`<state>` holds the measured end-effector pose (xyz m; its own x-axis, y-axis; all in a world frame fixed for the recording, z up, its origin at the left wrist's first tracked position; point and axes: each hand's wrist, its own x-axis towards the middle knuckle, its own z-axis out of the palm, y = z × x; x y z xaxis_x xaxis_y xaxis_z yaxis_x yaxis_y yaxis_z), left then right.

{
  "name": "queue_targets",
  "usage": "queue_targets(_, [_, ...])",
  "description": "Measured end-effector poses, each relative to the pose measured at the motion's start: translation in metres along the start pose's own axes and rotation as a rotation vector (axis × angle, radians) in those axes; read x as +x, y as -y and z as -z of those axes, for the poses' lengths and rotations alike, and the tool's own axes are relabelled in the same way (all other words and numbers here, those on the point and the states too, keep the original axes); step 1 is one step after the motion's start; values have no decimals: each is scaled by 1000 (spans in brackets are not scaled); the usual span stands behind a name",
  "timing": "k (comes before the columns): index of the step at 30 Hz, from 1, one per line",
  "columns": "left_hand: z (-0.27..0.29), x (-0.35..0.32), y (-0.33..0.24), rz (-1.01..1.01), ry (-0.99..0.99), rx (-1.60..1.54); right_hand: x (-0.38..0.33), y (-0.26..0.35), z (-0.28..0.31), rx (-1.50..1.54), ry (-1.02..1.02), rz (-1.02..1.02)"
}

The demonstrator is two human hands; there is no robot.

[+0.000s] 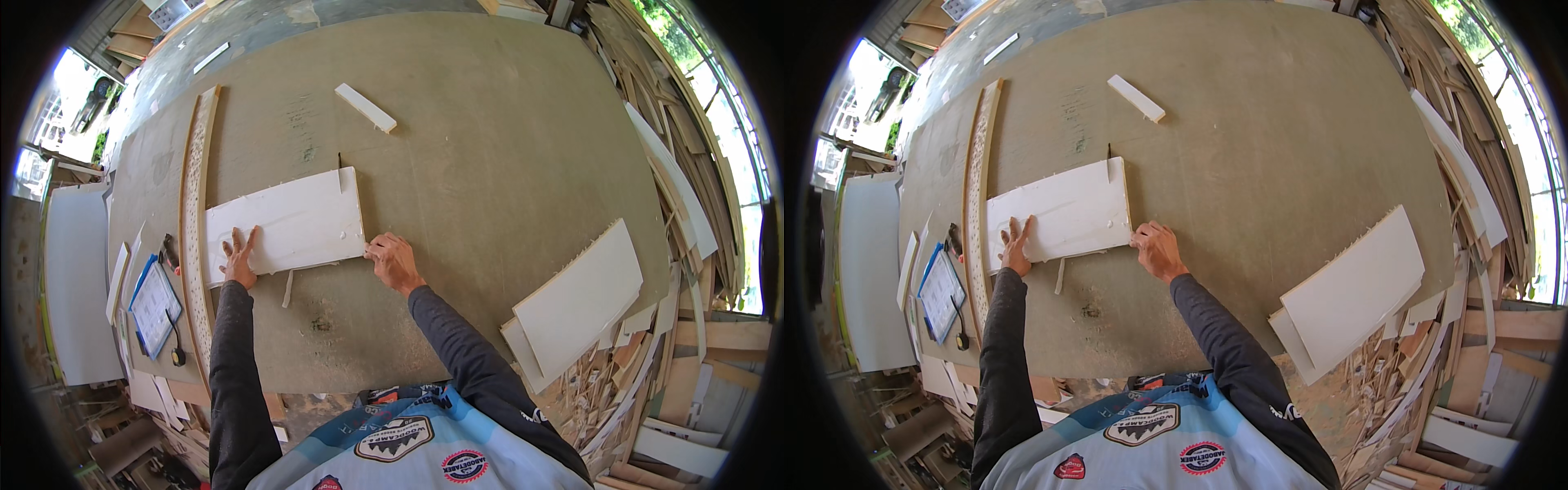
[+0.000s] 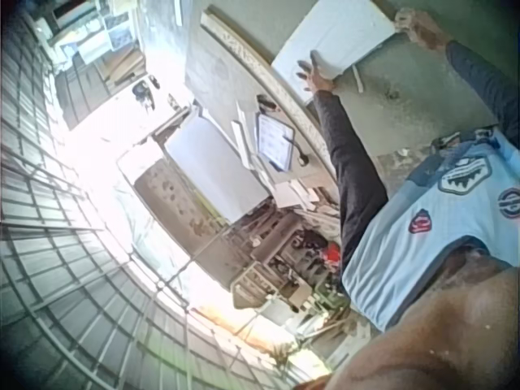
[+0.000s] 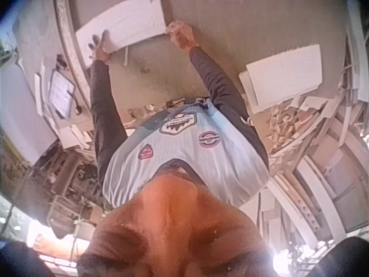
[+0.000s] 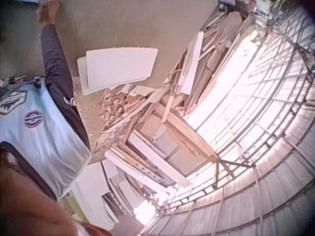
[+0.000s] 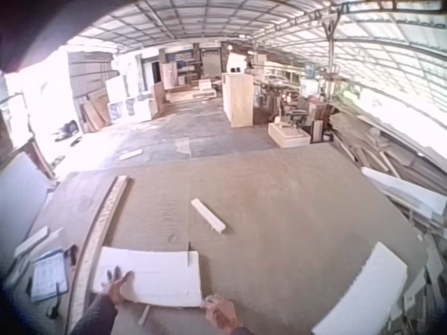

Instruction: The person measures, marks, and aligns several wooden components on a large workbench, using a tape measure and a pencil to mark cut lines before assembling the pieces together.

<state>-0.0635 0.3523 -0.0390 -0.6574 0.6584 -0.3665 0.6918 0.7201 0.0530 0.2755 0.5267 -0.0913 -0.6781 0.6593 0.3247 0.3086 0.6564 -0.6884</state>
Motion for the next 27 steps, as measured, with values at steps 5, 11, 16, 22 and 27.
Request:
queue_targets(5, [2, 2, -1, -10, -10, 8, 3, 2, 2, -6, -8, -3])
queue_targets(11, [6, 5, -6, -19, -17, 15, 8, -3, -2, -10, 2, -13])
queue_targets(16, [7, 12, -4, -32, -29, 10, 13, -4, -2, 20, -3, -22])
queue_targets(22, [4, 20, 0, -47, -48, -7, 19, -8, -2, -27, 10, -15])
queue_targets(27, [11, 21, -8, -29, -36, 14, 24, -8, -1, -17, -22, -2])
